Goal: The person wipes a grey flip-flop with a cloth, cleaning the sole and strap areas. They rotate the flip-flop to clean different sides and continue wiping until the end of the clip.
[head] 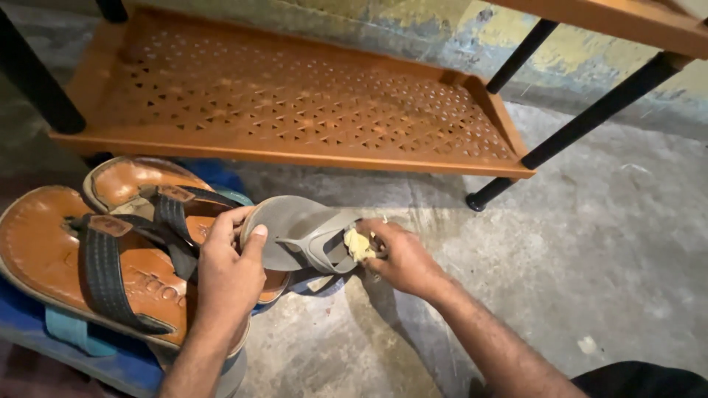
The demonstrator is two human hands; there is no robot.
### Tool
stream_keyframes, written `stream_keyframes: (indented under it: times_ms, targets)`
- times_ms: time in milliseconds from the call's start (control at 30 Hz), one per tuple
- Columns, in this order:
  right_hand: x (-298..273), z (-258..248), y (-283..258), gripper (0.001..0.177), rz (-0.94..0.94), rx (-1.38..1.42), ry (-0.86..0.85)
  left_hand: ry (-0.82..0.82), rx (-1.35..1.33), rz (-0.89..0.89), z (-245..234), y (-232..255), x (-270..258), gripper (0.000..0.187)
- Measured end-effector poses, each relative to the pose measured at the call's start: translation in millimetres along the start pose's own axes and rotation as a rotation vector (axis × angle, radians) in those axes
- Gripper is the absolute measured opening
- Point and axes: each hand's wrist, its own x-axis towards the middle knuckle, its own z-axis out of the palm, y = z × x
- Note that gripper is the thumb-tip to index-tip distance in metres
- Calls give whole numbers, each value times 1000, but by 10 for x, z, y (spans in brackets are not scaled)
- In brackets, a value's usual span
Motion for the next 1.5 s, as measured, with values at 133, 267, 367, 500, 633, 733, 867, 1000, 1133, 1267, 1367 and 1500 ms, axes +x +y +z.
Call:
stream_keyframes:
  times_ms: [133,267,367,500,633,733,867,1000,1133,1267,1367,1500]
  targets:
    - [44,-32,54,39,55,-131,-31,27,16,-34,2,91,-9,26]
    - [127,-212,202,32,133,-170,98,55,108,92,-18,176,-50,28]
    - [161,-285,261,31,109,-63,272,75,166,88,-10,219,-71,29]
    - [176,-181,112,32,0,203,328,63,242,219,-14,239,-73,30]
    - [65,-109,-302,35,172,282,242,27,233,219,24,241,-91,31]
    - [-40,-56,-634,47,-465,30,338,47,245,280,42,226,-87,31]
    - [-67,4,-674,42,-543,3,215,44,258,237,36,212,-72,32]
    - [185,-217,-201,36,-192,92,263,47,238,309,0,228,-87,31]
    - [156,-274,-22,39,-47,99,257,64,239,254,42,272,-89,31]
    - [88,-234,-337,36,-217,109,357,114,146,34,7,276,-62,32]
    - [77,-409,-616,30,-264,182,435,144,-34,-45,-81,308,12,31]
    - [44,-596,-812,27,-307,443,523,143,-407,-94,-79,309,61,32]
